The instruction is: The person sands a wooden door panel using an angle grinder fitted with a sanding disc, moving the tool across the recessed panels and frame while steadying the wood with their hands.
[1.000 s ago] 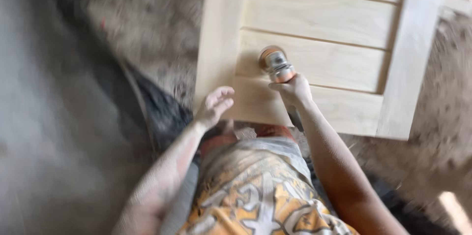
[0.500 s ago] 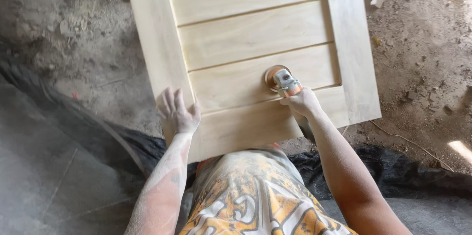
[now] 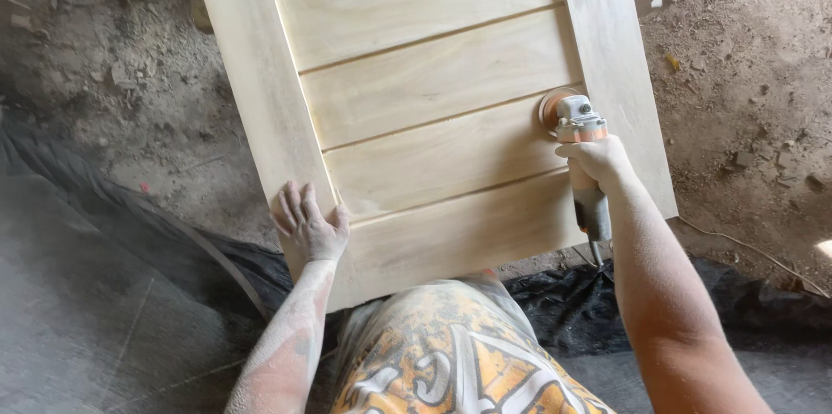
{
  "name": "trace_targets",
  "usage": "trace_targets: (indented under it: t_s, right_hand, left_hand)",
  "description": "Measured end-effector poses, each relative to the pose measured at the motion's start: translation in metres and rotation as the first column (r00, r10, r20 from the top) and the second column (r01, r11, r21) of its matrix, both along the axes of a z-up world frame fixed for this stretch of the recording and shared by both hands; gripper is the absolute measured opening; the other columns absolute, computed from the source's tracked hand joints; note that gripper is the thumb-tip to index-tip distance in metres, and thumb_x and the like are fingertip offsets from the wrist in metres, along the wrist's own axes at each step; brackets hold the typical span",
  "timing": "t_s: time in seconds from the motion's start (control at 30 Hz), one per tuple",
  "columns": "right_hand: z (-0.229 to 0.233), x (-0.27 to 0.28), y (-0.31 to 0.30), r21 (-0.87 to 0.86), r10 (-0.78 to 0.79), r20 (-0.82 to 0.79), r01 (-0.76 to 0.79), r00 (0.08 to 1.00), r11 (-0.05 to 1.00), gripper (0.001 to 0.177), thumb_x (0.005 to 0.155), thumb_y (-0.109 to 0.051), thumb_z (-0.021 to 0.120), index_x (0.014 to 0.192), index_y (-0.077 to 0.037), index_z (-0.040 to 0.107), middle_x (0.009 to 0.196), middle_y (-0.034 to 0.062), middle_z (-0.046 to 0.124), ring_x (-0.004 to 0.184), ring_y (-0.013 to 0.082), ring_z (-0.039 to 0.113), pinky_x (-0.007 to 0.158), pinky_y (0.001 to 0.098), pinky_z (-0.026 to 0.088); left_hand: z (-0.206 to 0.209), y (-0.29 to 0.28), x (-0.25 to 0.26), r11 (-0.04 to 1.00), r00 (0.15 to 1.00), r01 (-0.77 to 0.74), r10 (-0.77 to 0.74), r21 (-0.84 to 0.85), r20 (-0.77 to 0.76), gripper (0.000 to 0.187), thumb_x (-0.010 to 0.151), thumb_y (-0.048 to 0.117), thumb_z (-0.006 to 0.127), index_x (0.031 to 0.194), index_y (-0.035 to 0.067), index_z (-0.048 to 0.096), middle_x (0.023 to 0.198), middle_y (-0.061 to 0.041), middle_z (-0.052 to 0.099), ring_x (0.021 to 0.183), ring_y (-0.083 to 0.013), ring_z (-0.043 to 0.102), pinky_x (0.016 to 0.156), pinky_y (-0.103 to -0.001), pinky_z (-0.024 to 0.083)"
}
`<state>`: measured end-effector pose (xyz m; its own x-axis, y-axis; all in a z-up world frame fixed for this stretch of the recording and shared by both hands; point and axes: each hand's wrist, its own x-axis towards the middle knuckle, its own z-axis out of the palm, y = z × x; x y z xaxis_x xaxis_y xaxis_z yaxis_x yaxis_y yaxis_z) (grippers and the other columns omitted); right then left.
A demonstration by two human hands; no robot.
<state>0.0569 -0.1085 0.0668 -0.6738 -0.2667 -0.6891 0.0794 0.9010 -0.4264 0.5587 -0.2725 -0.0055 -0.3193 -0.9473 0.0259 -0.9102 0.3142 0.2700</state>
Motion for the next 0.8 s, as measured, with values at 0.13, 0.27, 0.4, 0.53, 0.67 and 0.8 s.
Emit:
trace_targets:
  t_s: [0.13,0.27,0.4,0.53,0.67,0.8]
  right_hand:
    - [0.004,0.017,-0.026,0.027,0.049,0.029,-0.050,0.998,0.998,0.045,0.070,-0.025,0.087,0.103,-0.001,0.070,0.093,0.0129,0.072,0.082,0.0247,0.071,0.073,0.0403,0.057]
    - [0.008,0.071,-0.062,0.031,0.157,0.024,-0.157,0.987,0.987,0.046,0.070,-0.028,0.088,0.103,0.000,0.071,0.093,0.0132,0.073,0.083,0.0242,0.071,0.075,0.0404,0.057]
    - [0.013,0.137,-0.094,-0.026,0.206,0.028,-0.205,0.978,0.978,0.044,0.069,-0.028,0.087,0.102,-0.003,0.072,0.091,0.0120,0.074,0.083,0.0238,0.072,0.076,0.0401,0.057]
    - [0.025,0.211,-0.126,0.053,0.242,0.024,-0.243,0.970,0.969,0.046,0.070,-0.031,0.089,0.103,-0.003,0.072,0.091,0.0140,0.074,0.083,0.0238,0.072,0.077,0.0390,0.057]
    - [0.030,0.286,-0.149,0.015,0.218,0.055,-0.219,0.974,0.976,0.046,0.071,-0.032,0.087,0.104,-0.003,0.075,0.091,0.0139,0.076,0.082,0.0239,0.073,0.076,0.0390,0.058]
    - [0.032,0.335,-0.170,-0.018,0.191,0.026,-0.190,0.981,0.982,0.050,0.070,-0.036,0.088,0.106,-0.005,0.074,0.089,0.0117,0.076,0.081,0.0227,0.073,0.075,0.0387,0.057]
  left_hand:
    - [0.011,-0.005,-0.003,1.000,1.000,0.015,-0.015,-0.003,0.020,0.078,0.088,0.045,0.068,0.152,0.010,0.040,0.165,-0.025,0.026,0.155,-0.0414,0.017,0.119,-0.072,0.013]
    - [0.020,-0.004,-0.001,1.000,0.999,0.006,-0.005,0.027,-0.046,0.069,0.089,0.044,0.068,0.145,0.010,0.048,0.162,-0.023,0.033,0.154,-0.0390,0.023,0.119,-0.070,0.017]
    - [0.013,-0.027,0.008,0.990,0.997,0.008,0.002,0.142,-0.073,0.044,0.095,0.043,0.064,0.131,0.019,0.057,0.157,-0.012,0.042,0.154,-0.0323,0.032,0.129,-0.067,0.019]
    - [0.005,-0.094,0.020,0.997,0.987,0.029,-0.019,0.065,-0.162,0.045,0.095,0.035,0.063,0.133,0.014,0.057,0.159,-0.025,0.034,0.151,-0.0423,0.030,0.120,-0.072,0.013]
    - [-0.004,-0.143,0.023,0.993,0.985,-0.039,0.057,0.115,-0.162,0.056,0.097,0.033,0.058,0.148,0.015,0.042,0.161,-0.024,0.033,0.150,-0.0450,0.029,0.119,-0.071,0.015]
    - [-0.017,-0.163,0.019,0.974,0.950,0.067,0.004,0.216,-0.312,0.065,0.103,0.037,0.050,0.159,0.017,0.024,0.161,-0.036,0.025,0.147,-0.0482,0.035,0.115,-0.065,0.030]
